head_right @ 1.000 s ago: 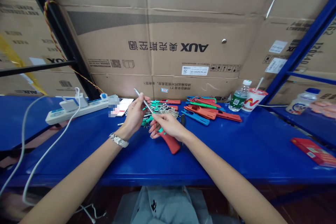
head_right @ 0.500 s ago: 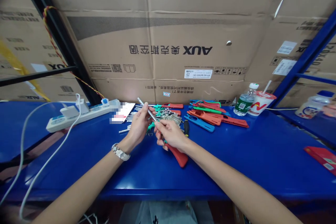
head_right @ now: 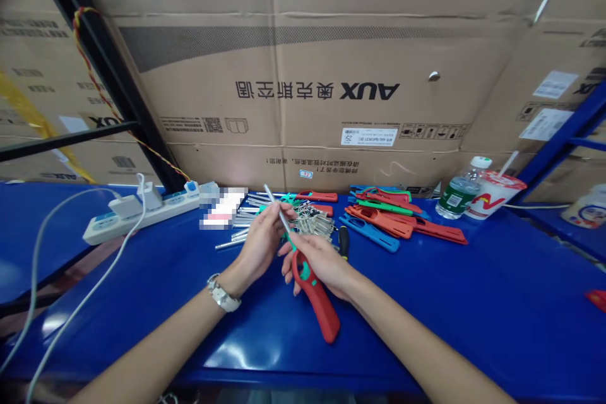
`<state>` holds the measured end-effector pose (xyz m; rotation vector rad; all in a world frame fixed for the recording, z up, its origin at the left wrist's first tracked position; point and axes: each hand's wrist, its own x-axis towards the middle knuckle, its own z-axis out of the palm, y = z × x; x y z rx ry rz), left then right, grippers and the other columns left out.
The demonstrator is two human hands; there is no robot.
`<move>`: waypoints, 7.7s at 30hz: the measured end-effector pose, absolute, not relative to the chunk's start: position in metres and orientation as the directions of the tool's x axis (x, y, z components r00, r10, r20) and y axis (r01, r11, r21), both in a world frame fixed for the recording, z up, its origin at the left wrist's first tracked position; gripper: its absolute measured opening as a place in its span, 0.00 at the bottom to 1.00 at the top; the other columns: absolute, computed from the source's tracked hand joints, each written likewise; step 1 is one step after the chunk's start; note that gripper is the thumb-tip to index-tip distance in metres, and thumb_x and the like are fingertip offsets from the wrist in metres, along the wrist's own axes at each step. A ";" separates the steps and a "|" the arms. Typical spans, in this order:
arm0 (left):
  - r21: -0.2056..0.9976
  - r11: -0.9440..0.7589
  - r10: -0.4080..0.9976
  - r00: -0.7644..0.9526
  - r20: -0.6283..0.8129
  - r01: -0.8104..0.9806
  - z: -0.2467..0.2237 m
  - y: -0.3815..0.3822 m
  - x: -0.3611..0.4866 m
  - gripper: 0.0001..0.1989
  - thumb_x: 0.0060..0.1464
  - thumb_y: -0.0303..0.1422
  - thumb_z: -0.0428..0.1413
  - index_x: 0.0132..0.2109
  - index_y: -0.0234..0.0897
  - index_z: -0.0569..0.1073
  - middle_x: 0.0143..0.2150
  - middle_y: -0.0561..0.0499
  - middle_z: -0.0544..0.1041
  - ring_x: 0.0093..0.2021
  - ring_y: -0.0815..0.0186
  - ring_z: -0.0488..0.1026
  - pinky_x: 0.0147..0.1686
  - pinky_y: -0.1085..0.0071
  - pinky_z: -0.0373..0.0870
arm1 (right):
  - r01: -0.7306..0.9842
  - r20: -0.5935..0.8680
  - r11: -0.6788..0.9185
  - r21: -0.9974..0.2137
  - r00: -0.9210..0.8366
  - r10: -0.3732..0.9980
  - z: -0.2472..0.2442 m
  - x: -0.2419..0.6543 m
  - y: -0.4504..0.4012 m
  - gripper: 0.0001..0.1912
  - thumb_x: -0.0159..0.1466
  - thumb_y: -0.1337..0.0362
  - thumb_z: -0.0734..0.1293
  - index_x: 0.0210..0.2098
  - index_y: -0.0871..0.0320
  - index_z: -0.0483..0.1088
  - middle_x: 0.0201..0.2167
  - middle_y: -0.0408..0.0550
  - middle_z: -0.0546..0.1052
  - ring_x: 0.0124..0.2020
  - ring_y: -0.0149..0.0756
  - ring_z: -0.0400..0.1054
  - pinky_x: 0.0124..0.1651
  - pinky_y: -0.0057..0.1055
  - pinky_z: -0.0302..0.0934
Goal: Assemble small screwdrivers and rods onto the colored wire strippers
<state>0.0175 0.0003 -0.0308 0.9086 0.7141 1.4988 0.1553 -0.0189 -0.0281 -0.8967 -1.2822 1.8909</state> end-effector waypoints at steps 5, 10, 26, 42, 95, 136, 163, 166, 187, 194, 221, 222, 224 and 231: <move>0.751 -0.143 0.988 -0.043 0.151 -0.644 -0.016 0.006 0.009 0.17 0.59 0.46 0.62 0.32 0.39 0.68 0.26 0.55 0.68 0.27 0.69 0.69 0.32 0.70 0.73 | -0.100 -0.209 -0.336 -0.936 -0.610 0.764 -0.031 0.150 -0.030 0.19 0.69 0.48 0.65 0.38 0.60 0.69 0.23 0.49 0.78 0.20 0.36 0.74 0.23 0.31 0.72; 0.877 -0.072 0.983 0.113 0.142 -0.475 -0.020 -0.004 0.014 0.19 0.59 0.49 0.60 0.35 0.36 0.74 0.30 0.48 0.75 0.25 0.68 0.71 0.20 0.74 0.67 | -0.132 -0.044 -0.118 -0.984 -0.465 0.884 -0.031 0.145 -0.034 0.19 0.68 0.47 0.66 0.35 0.57 0.65 0.24 0.43 0.77 0.15 0.29 0.68 0.18 0.25 0.65; 0.969 -0.025 0.998 0.042 0.036 -0.244 -0.036 -0.015 0.043 0.26 0.57 0.59 0.56 0.33 0.38 0.70 0.20 0.55 0.69 0.11 0.70 0.63 0.08 0.75 0.55 | 0.092 0.196 0.212 -0.973 -0.157 0.968 -0.058 0.122 -0.025 0.16 0.71 0.52 0.57 0.48 0.55 0.67 0.15 0.38 0.66 0.12 0.35 0.61 0.15 0.31 0.58; 0.974 -0.029 0.979 0.192 0.073 -0.223 -0.032 -0.011 0.036 0.24 0.55 0.54 0.61 0.37 0.34 0.78 0.29 0.47 0.80 0.16 0.69 0.68 0.14 0.73 0.60 | 0.032 0.193 0.197 -0.980 -0.118 0.974 -0.063 0.132 -0.021 0.16 0.68 0.46 0.62 0.43 0.52 0.67 0.21 0.41 0.71 0.20 0.35 0.67 0.23 0.31 0.63; 0.860 -0.164 0.980 0.023 0.199 -0.483 -0.022 -0.003 0.021 0.21 0.53 0.51 0.65 0.32 0.36 0.73 0.27 0.53 0.74 0.28 0.67 0.77 0.24 0.75 0.69 | -0.211 -0.041 -0.122 -0.970 -0.352 0.935 -0.026 0.132 -0.036 0.21 0.66 0.44 0.65 0.33 0.56 0.66 0.11 0.35 0.65 0.08 0.26 0.55 0.10 0.21 0.48; 0.794 -0.055 0.987 0.089 0.136 -0.606 -0.010 -0.018 0.045 0.25 0.58 0.51 0.61 0.26 0.39 0.61 0.21 0.58 0.65 0.29 0.68 0.75 0.34 0.72 0.74 | -0.267 -0.186 -0.564 -0.781 -0.764 0.618 -0.012 0.146 -0.023 0.24 0.74 0.52 0.55 0.24 0.54 0.49 0.08 0.30 0.50 0.09 0.21 0.30 0.10 0.17 0.32; 0.785 0.008 0.972 0.190 0.140 -0.619 -0.008 0.003 0.021 0.24 0.59 0.53 0.59 0.29 0.38 0.67 0.22 0.55 0.68 0.23 0.69 0.67 0.23 0.74 0.64 | -0.202 -0.219 -0.465 -0.862 -0.679 0.701 -0.029 0.138 -0.036 0.27 0.69 0.37 0.55 0.31 0.54 0.61 0.11 0.32 0.58 0.09 0.25 0.48 0.11 0.21 0.50; 0.851 -0.023 0.966 0.208 0.154 -0.525 -0.012 0.002 0.020 0.22 0.59 0.53 0.59 0.33 0.37 0.74 0.29 0.47 0.77 0.30 0.65 0.75 0.24 0.73 0.68 | -0.248 -0.153 -0.363 -0.898 -0.598 0.787 -0.028 0.142 -0.036 0.23 0.68 0.40 0.59 0.39 0.54 0.65 0.19 0.39 0.72 0.16 0.32 0.67 0.20 0.29 0.67; 0.786 0.012 0.995 0.083 0.051 -0.619 -0.004 0.024 0.012 0.20 0.68 0.42 0.53 0.30 0.34 0.70 0.26 0.51 0.72 0.25 0.70 0.71 0.26 0.76 0.66 | -0.064 0.102 0.081 -0.995 -0.449 0.888 -0.033 0.141 -0.021 0.25 0.59 0.40 0.69 0.31 0.55 0.62 0.12 0.35 0.70 0.09 0.30 0.63 0.12 0.23 0.56; 0.592 0.065 0.995 0.095 0.019 -0.803 0.021 0.039 0.017 0.21 0.71 0.39 0.49 0.28 0.38 0.58 0.20 0.62 0.48 0.15 0.75 0.43 0.13 0.79 0.42 | -0.059 0.110 0.094 -0.994 -0.421 0.900 -0.034 0.139 -0.022 0.25 0.59 0.38 0.67 0.30 0.53 0.59 0.10 0.32 0.65 0.08 0.29 0.60 0.11 0.23 0.53; 0.754 -0.523 0.834 0.422 0.356 0.398 -0.041 -0.018 -0.002 0.20 0.63 0.46 0.55 0.53 0.36 0.70 0.35 0.49 0.77 0.32 0.62 0.74 0.35 0.66 0.71 | -0.271 0.433 0.459 -0.846 0.153 0.888 -0.008 0.125 0.027 0.18 0.60 0.50 0.70 0.27 0.53 0.60 0.20 0.35 0.69 0.15 0.27 0.64 0.19 0.26 0.59; 0.802 -0.480 0.849 0.421 0.321 0.357 -0.043 -0.019 0.000 0.22 0.64 0.47 0.54 0.56 0.36 0.67 0.32 0.51 0.76 0.30 0.63 0.74 0.32 0.67 0.70 | -0.284 0.442 0.470 -0.836 0.161 0.883 -0.009 0.124 0.026 0.18 0.58 0.50 0.71 0.27 0.53 0.60 0.21 0.35 0.70 0.16 0.27 0.65 0.21 0.26 0.61; 0.888 -0.385 0.871 0.417 0.258 0.254 -0.043 -0.022 0.001 0.22 0.66 0.48 0.50 0.57 0.37 0.64 0.28 0.55 0.72 0.24 0.66 0.71 0.26 0.70 0.68 | -0.302 0.422 0.446 -0.843 0.144 0.895 -0.009 0.126 0.023 0.18 0.56 0.51 0.72 0.26 0.54 0.61 0.22 0.36 0.71 0.20 0.28 0.68 0.26 0.27 0.65; 0.672 -0.569 0.820 0.394 0.416 0.474 -0.037 -0.016 -0.015 0.15 0.58 0.45 0.60 0.42 0.38 0.69 0.34 0.52 0.74 0.30 0.65 0.70 0.34 0.68 0.68 | -0.273 0.202 0.184 -0.944 -0.039 0.979 -0.009 0.148 0.009 0.16 0.49 0.53 0.74 0.26 0.57 0.69 0.24 0.42 0.74 0.25 0.32 0.70 0.24 0.27 0.66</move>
